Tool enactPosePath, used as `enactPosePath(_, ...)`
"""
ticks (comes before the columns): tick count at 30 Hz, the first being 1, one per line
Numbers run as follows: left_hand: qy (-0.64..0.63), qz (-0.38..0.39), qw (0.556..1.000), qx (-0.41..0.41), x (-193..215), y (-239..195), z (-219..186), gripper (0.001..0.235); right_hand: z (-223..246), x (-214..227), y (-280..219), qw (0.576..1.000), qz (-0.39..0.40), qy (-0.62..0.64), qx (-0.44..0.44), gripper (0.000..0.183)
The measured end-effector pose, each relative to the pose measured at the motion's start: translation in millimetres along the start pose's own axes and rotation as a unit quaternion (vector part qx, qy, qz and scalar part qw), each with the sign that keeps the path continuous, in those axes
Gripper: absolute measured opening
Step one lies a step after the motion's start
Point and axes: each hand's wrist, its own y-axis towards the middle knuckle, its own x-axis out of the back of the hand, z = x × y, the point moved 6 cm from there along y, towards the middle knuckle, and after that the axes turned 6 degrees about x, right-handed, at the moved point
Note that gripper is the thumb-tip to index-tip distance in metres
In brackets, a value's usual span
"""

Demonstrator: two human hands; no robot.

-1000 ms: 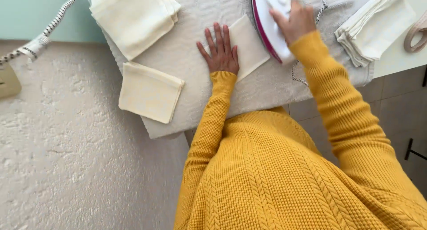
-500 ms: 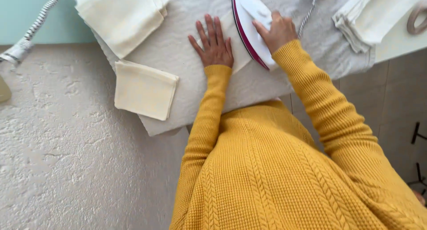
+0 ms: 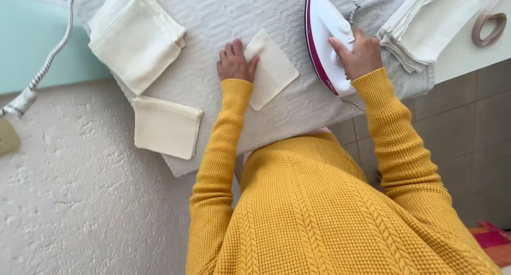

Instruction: Ironing small rectangular pieces of off-white fabric on a table.

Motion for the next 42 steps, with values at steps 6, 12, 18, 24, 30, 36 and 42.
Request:
enactPosePath(6, -0.046, 0.151, 0.987, -0.019, -3.3, 10.9, -3.3, 0.035, -17.3, 5.9, -5.2, 0.996, 0.033, 0.05, -0.063, 0.052)
enactPosePath(12, -0.318, 0.203, 0.92, -0.11, 40.8, -39.8, -39.9, 0.037, -17.0, 13.8, -5.9, 0.997, 0.026, 0.068, -0.04, 0.053)
enactPosePath(18, -0.633, 0.08, 0.77, 0.002, -0.6, -89.4, 21.9, 0.053, 10.4, 6.1, 4.7, 0.999, 0.032, 0.029, -0.004, 0.055)
enactPosePath(24, -0.335, -0.091, 0.903, 0.252, -10.3, -120.2, 66.7, 0.061, 39.1, -38.3, 11.9, 0.992, 0.031, -0.048, 0.113, 0.058)
enactPosePath(30, -0.059, -0.154, 0.986, -0.017, -37.2, -84.5, -5.2, 0.074, 51.5, -113.6, 21.6, 0.971, 0.095, -0.149, 0.16, 0.064)
enactPosePath(36, 0.004, -0.083, 0.996, 0.017, -45.0, -80.9, -4.8, 0.074, 80.4, -139.3, 61.9, 0.975, 0.138, -0.141, 0.105, 0.059)
enactPosePath(42, -0.017, -0.102, 0.994, 0.024, -34.4, -77.4, -5.8, 0.073, 74.1, -140.2, 63.9, 0.969, 0.191, -0.149, 0.045, 0.057)
